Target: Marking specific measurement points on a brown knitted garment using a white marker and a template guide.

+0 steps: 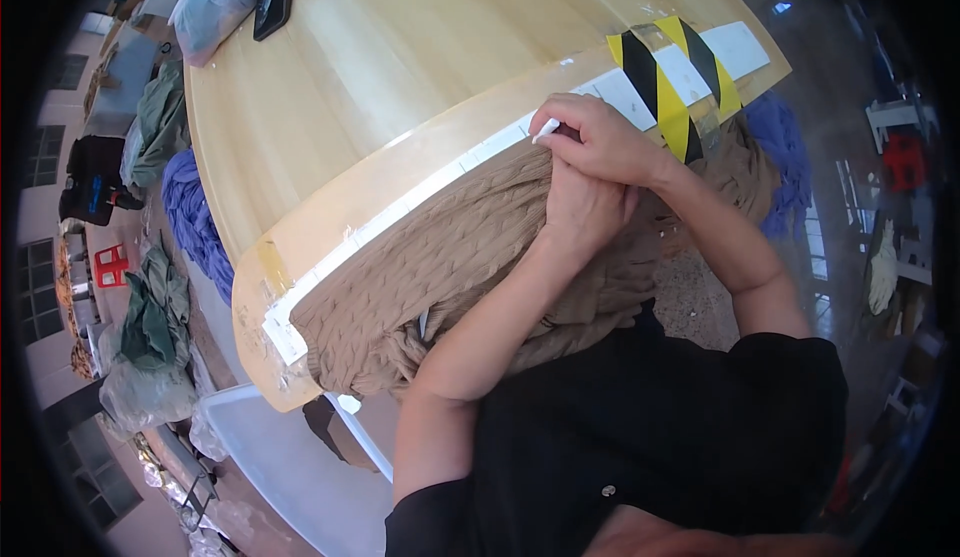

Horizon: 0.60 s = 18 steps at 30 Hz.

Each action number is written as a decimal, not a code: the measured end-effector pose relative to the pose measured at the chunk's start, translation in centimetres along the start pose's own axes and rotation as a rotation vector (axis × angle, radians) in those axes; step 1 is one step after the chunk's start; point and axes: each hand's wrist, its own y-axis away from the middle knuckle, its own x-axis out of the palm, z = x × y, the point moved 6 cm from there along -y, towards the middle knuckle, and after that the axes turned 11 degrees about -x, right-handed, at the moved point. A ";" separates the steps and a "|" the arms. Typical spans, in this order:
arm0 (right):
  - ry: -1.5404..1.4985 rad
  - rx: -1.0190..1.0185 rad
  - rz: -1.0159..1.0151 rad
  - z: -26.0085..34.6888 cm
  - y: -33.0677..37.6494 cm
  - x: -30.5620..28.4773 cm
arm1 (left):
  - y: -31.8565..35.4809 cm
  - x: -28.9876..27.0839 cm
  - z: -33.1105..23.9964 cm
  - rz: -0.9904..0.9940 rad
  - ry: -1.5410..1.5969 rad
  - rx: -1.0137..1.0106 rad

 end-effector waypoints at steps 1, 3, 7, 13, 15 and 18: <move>0.094 -0.056 0.060 0.3 -0.1 0.4 | 0.1 -0.1 0.0 -0.029 -0.024 0.015; 0.125 -0.068 0.074 0.0 -0.4 0.7 | 0.1 -0.2 0.0 -0.061 -0.047 0.024; 0.116 0.220 0.078 0.7 -1.2 1.8 | 0.7 0.5 0.3 -0.078 -0.102 0.018; -0.174 -0.013 0.105 2.4 -3.1 6.6 | 0.5 1.3 0.7 -0.096 -0.080 -0.055; -0.054 -0.078 0.114 2.6 -3.1 7.1 | 0.6 1.4 0.7 -0.092 -0.033 -0.030; -0.048 0.050 0.185 2.7 -3.9 7.2 | 0.4 1.6 0.8 -0.133 -0.027 -0.035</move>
